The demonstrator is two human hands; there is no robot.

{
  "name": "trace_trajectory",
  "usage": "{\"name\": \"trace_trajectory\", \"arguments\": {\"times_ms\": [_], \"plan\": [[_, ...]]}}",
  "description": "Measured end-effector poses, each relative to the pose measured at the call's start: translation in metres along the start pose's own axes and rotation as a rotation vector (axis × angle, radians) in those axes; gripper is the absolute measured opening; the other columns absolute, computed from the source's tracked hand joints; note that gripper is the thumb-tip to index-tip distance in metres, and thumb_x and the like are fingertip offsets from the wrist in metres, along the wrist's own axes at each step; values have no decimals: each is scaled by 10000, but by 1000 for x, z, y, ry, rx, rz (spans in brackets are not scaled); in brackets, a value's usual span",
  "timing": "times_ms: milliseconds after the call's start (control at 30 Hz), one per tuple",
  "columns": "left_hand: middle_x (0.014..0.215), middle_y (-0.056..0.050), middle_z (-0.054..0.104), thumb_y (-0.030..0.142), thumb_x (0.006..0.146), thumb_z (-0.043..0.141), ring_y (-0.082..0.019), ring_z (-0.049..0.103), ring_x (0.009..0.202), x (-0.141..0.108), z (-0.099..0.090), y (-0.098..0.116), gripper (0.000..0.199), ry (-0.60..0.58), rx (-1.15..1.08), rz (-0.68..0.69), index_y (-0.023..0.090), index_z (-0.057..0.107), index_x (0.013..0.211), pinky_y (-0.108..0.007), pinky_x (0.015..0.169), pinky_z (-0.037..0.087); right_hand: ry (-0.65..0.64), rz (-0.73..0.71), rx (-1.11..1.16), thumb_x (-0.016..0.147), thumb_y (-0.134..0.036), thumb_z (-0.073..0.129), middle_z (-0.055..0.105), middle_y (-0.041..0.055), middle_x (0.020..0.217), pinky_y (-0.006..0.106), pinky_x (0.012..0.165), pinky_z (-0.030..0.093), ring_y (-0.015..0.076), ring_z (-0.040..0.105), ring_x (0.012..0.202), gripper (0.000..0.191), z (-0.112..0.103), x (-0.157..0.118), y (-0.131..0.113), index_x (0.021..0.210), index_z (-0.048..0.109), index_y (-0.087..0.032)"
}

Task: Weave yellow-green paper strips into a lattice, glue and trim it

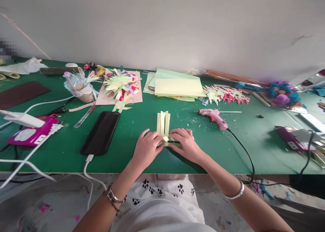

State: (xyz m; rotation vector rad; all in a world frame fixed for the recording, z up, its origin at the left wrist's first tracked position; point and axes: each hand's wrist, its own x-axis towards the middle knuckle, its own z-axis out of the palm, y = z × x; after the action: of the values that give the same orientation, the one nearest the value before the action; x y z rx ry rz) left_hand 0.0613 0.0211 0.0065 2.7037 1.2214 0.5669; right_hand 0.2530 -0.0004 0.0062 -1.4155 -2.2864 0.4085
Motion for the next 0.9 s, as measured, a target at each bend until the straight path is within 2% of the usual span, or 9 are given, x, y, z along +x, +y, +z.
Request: {"name": "trace_trajectory", "arguments": {"times_ms": [67, 167, 233, 267, 333, 433, 567, 733, 900], "plan": [[821, -10, 581, 203, 854, 497, -160, 567, 800, -2, -1, -2, 132, -35, -18, 48, 210, 618, 904, -396, 929, 374, 103, 68, 4, 864, -250, 426, 581, 47, 1023, 385, 863, 281, 197, 522, 957, 149, -1, -1, 2, 965, 534, -226], [842, -16, 561, 176, 868, 458, -159, 554, 822, -4, -3, -4, 189, -57, -44, 78, 227, 618, 956, -395, 921, 375, 374, 192, 21, 819, -178, 403, 572, 53, 924, 392, 840, 311, 201, 532, 891, 164, -4, -6, 2, 956, 486, -216], [835, -14, 552, 172, 875, 433, -155, 549, 805, -4, -3, -4, 212, -68, -48, 78, 236, 620, 952, -399, 916, 376, 525, 204, 24, 798, -185, 424, 549, 65, 909, 390, 819, 336, 211, 525, 883, 219, -8, -11, -2, 1014, 440, -212], [831, -12, 549, 174, 876, 426, -154, 546, 793, -4, -3, -4, 216, -73, -48, 76, 239, 621, 942, -398, 908, 382, 554, 170, 12, 797, -196, 435, 543, 78, 932, 390, 816, 344, 220, 518, 906, 251, -10, -13, -5, 1047, 421, -211], [830, -12, 552, 188, 875, 426, -157, 544, 785, -3, -4, -5, 210, -71, -46, 70, 238, 621, 936, -394, 889, 393, 493, 56, -40, 810, -212, 445, 536, 100, 1006, 388, 822, 347, 234, 502, 971, 272, -13, -15, -12, 1080, 415, -215], [843, -21, 559, 200, 873, 440, -170, 542, 799, -2, -4, -5, 210, -60, -37, 80, 231, 617, 983, -381, 853, 408, 263, -68, -151, 844, -200, 434, 553, 91, 1067, 401, 875, 306, 219, 514, 979, 205, -13, -11, -20, 1041, 485, -224], [810, -32, 544, 192, 883, 433, -180, 530, 773, -1, -5, -5, 240, -46, 3, 128, 250, 637, 994, -359, 779, 423, 31, -50, -249, 863, -124, 405, 612, 54, 988, 454, 914, 221, 190, 556, 878, 218, -6, -4, -19, 974, 560, -231], [828, -29, 551, 204, 885, 437, -179, 539, 787, 0, -7, -4, 240, -67, -17, 119, 251, 616, 1037, -363, 791, 429, -15, 9, -257, 873, -169, 447, 615, 53, 968, 462, 894, 220, 195, 544, 881, 178, 0, -6, -13, 969, 584, -232], [1027, -55, 550, 257, 878, 466, -202, 536, 923, 1, -14, -15, 299, -117, -103, 50, 230, 509, 1172, -319, 753, 470, -51, -18, -175, 875, -254, 461, 538, 86, 1096, 416, 868, 318, 213, 499, 986, 157, -4, -4, -6, 981, 572, -224]]}}
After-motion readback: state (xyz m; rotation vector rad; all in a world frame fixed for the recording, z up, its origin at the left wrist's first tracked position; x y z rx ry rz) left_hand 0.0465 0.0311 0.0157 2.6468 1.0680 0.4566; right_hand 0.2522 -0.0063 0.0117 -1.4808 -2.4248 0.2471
